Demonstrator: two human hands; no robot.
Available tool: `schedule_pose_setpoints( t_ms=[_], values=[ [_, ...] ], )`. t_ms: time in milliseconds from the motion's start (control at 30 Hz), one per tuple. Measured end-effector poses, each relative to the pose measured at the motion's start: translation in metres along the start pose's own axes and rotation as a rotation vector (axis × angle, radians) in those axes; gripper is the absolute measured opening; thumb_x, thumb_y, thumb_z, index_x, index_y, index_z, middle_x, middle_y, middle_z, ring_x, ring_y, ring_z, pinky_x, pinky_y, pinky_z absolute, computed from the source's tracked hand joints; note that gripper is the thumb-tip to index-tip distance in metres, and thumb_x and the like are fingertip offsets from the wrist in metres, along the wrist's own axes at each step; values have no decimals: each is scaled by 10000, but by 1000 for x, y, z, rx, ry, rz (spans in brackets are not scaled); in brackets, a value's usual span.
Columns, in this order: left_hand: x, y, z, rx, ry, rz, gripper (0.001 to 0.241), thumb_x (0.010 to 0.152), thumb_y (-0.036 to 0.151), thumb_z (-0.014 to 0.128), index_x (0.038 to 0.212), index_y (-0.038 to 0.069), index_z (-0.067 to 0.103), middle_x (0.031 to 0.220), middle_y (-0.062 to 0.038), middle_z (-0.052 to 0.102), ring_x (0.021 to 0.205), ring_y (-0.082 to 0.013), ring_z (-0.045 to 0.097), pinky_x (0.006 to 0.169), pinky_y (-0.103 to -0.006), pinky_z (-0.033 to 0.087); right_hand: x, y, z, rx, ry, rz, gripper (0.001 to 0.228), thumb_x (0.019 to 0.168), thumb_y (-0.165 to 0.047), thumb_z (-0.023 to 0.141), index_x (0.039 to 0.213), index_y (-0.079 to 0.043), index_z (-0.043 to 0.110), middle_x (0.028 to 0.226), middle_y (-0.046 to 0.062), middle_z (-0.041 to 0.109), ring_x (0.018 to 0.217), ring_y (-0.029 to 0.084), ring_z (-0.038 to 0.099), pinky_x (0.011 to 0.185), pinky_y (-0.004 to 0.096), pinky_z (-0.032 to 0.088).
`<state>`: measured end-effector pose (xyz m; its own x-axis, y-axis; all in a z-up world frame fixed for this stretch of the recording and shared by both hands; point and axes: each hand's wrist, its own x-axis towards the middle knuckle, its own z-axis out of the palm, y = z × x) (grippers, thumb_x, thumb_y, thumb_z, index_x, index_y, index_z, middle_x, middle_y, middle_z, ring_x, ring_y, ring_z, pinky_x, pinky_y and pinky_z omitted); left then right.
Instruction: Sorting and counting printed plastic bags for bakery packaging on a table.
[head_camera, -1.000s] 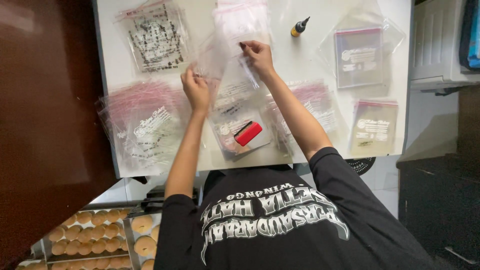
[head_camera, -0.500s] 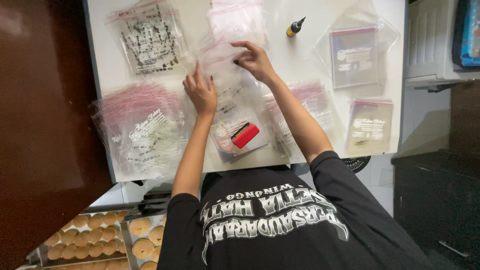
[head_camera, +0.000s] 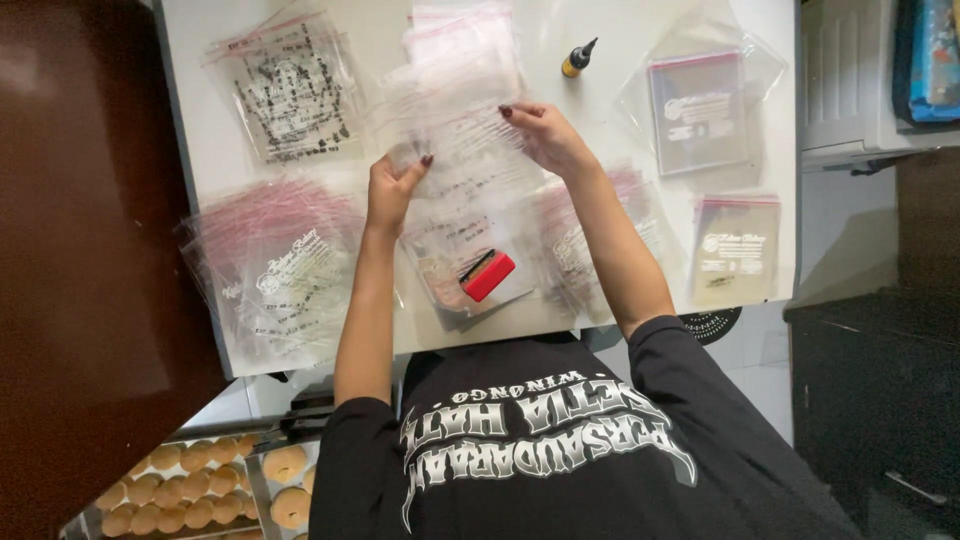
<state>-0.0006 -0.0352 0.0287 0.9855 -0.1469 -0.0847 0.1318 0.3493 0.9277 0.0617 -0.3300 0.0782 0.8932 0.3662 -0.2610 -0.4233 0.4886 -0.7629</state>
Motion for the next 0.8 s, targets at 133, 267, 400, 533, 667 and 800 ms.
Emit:
schedule_pose_setpoints(
  t_ms=[133,267,400,533,667,800],
  values=[
    [14,-49,-16,205,284,-96,289,959,148,745,1182,-17,666,888,41,671,761,-72,584,688,-277,501,-3,21,-15,-256,93,211,470,1016,-140,766,1387,118,634,978,2,693,761,76,600,667,249,481],
    [-4,0,17,440,289,133,323,978,121,758,1252,-5,642,856,-17,678,749,-127,598,709,-305,489,-26,29,22,-536,90,-169,407,972,-74,737,1335,10,572,1072,76,754,932,105,699,804,254,550],
    [-20,47,35,622,234,593,228,958,52,837,1141,2,711,1052,-133,782,952,-232,761,881,-355,573,-43,38,41,-615,49,-674,407,988,-21,809,1345,13,617,1203,68,688,1099,176,664,956,311,569],
    [-29,64,42,616,158,430,305,921,101,804,1169,-34,692,1071,-159,770,973,-263,749,885,-354,565,-51,43,60,-1096,441,-658,224,971,-72,791,1189,-33,754,1051,52,798,930,142,786,802,273,584],
    [-24,51,37,715,197,509,273,991,128,765,1209,-21,694,1127,-187,750,1023,-298,744,899,-361,559,-51,42,64,-821,425,-681,229,929,-94,781,1136,-14,727,1028,52,778,942,98,722,858,276,565],
    [-21,45,34,808,245,509,286,966,88,767,1199,-44,666,1123,-205,722,1046,-348,705,909,-403,540,-49,60,42,-832,407,-606,158,976,-86,766,1115,-10,765,1014,67,799,916,108,698,844,275,554]
  ],
)
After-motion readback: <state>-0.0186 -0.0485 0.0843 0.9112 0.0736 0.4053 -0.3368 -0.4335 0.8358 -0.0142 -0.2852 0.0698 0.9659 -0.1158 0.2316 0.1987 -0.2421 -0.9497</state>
